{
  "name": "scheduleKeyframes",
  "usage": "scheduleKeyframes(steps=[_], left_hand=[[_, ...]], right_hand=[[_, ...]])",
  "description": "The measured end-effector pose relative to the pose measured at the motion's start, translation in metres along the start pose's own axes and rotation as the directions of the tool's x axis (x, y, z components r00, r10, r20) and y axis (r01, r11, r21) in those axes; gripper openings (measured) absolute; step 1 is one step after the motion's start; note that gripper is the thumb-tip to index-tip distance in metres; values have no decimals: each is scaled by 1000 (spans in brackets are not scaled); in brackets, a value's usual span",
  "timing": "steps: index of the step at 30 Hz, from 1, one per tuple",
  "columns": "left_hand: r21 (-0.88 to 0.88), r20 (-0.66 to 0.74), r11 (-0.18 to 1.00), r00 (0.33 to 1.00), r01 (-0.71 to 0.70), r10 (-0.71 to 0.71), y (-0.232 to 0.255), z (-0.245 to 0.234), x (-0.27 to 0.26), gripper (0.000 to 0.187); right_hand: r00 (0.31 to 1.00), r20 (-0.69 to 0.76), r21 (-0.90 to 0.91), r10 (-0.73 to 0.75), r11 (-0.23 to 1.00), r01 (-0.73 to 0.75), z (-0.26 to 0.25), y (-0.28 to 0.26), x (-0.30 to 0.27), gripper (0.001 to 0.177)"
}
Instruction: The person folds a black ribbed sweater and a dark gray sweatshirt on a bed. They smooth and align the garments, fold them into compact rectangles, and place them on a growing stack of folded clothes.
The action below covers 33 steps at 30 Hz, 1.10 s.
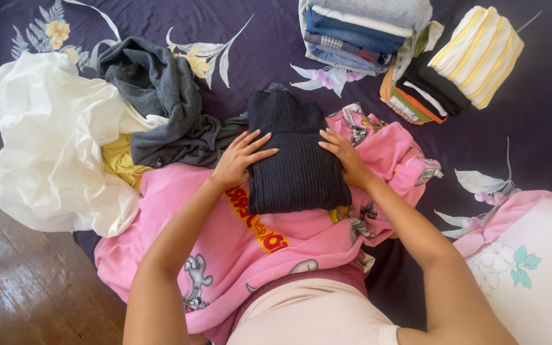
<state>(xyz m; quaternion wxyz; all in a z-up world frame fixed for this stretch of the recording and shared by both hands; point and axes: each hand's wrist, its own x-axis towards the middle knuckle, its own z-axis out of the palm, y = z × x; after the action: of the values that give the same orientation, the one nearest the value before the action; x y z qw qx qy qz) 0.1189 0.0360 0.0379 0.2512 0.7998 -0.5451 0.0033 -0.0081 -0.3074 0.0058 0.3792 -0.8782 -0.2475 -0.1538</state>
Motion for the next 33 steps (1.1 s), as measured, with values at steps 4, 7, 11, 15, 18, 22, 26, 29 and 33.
scheduleKeyframes(steps=[4, 7, 11, 15, 18, 22, 26, 29, 33], left_hand=[[-131, -58, 990, 997, 52, -60, 7, 0, -2, 70], [-237, -94, 970, 992, 64, -88, 13, -2, -2, 58], [-321, -91, 945, 992, 57, -91, 23, -7, 2, 55], [-374, -55, 926, 996, 50, -77, 37, -11, -4, 58], [-452, -8, 890, 997, 66, -78, 48, -10, -12, 63], [-572, -23, 805, 978, 158, -208, 60, 2, -24, 50], [-699, -42, 640, 876, 319, -481, 64, 32, -29, 30], [-720, 81, 436, 690, 540, -720, 57, 55, -27, 33], [-845, 116, 236, 596, 480, -795, 39, 73, -20, 40]], right_hand=[[998, -8, 174, 66, 983, -64, -4, -3, 4, 48], [995, 31, 251, 92, 963, -97, -15, -9, 7, 45], [985, 54, 337, 165, 925, -174, -27, -23, 7, 48], [962, 108, 392, 252, 878, -274, -29, -33, -5, 46], [955, 122, 364, 272, 882, -298, -26, -31, -21, 39], [946, 155, 434, 285, 841, -324, -15, -15, -42, 38], [822, 72, 478, 565, 703, -526, 10, 3, -64, 39], [661, -17, 565, 750, 552, -613, 36, 19, -69, 42], [627, -38, 636, 778, 502, -586, 52, 43, -62, 47]])
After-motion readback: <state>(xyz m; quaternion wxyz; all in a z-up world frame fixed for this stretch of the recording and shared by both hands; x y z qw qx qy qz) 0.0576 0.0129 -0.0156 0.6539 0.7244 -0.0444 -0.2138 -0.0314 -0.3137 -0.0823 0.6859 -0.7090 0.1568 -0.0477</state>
